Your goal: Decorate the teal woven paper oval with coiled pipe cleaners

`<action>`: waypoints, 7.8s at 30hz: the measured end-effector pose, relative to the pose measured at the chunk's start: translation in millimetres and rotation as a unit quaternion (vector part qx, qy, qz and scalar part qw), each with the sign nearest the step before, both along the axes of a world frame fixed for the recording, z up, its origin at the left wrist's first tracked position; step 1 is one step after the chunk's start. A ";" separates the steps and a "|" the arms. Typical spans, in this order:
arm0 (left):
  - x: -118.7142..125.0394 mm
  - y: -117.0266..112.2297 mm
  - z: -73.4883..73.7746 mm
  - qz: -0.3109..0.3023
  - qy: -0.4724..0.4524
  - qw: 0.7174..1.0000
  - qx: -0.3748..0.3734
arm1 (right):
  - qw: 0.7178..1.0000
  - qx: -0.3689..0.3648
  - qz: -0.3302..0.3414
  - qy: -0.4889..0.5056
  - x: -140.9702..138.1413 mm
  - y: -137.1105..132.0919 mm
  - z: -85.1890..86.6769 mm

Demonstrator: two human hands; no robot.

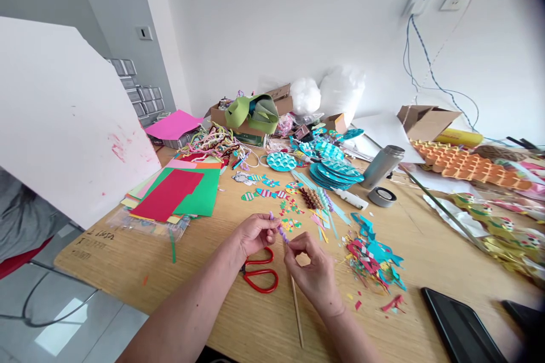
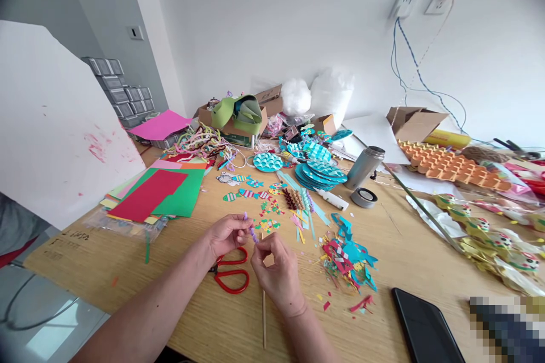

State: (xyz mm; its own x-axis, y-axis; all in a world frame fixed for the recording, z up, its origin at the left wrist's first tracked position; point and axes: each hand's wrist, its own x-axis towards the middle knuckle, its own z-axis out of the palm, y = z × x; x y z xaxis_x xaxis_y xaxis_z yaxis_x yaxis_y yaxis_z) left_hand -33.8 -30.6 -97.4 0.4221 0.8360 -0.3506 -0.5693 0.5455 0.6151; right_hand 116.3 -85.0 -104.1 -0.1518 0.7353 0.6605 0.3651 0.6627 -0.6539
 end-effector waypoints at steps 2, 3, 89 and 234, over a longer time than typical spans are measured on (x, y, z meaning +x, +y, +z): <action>-1.0 0.5 0.3 -0.001 0.001 1.000 -0.002 | 1.000 0.002 0.001 -0.001 -0.2 -0.7 -0.9; -1.4 0.8 0.2 -0.001 0.002 1.000 -0.003 | 1.000 0.002 0.003 -0.002 -0.2 -1.0 -1.1; 18.9 -19.8 4.0 -0.078 0.191 0.961 0.185 | 0.892 -0.359 0.049 0.271 20.7 23.9 6.9; 18.7 -19.2 1.9 -0.115 0.066 0.988 0.084 | 0.830 -0.419 0.132 0.344 29.5 27.9 6.6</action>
State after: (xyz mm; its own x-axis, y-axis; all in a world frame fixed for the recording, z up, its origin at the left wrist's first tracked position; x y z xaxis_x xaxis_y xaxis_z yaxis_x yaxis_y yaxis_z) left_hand -15.1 -49.8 -95.5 0.5680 0.7741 -0.2794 -0.3504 0.5347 0.7689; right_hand 145.8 -57.1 -97.5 -0.1795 0.9813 -0.0696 -0.3720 -0.1332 -0.9186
